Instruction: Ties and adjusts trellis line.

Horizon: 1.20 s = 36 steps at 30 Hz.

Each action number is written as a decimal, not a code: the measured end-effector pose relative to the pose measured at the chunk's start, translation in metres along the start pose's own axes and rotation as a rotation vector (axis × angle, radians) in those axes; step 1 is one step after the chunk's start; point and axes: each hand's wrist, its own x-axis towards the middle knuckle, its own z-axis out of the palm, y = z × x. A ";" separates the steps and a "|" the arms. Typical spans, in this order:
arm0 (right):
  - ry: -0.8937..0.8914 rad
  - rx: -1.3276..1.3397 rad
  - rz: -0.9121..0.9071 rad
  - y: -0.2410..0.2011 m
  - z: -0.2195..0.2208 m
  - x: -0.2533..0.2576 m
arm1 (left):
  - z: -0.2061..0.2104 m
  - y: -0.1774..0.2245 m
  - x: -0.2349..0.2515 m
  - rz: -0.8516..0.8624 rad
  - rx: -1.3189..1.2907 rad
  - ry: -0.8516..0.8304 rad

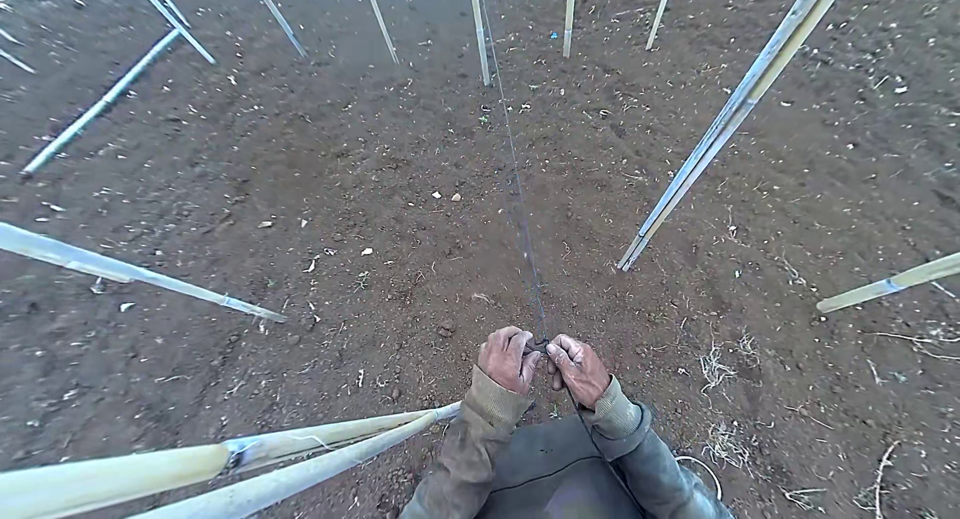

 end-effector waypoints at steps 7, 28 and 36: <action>0.211 -0.267 -0.287 0.014 0.011 -0.001 | 0.003 0.029 -0.007 -0.254 -0.110 0.026; 0.228 -0.196 -0.598 0.024 0.005 -0.003 | -0.009 -0.002 0.001 -0.092 -0.203 -0.151; 0.016 -0.214 -0.605 0.005 -0.018 0.003 | -0.012 0.009 0.001 0.011 -0.101 -0.066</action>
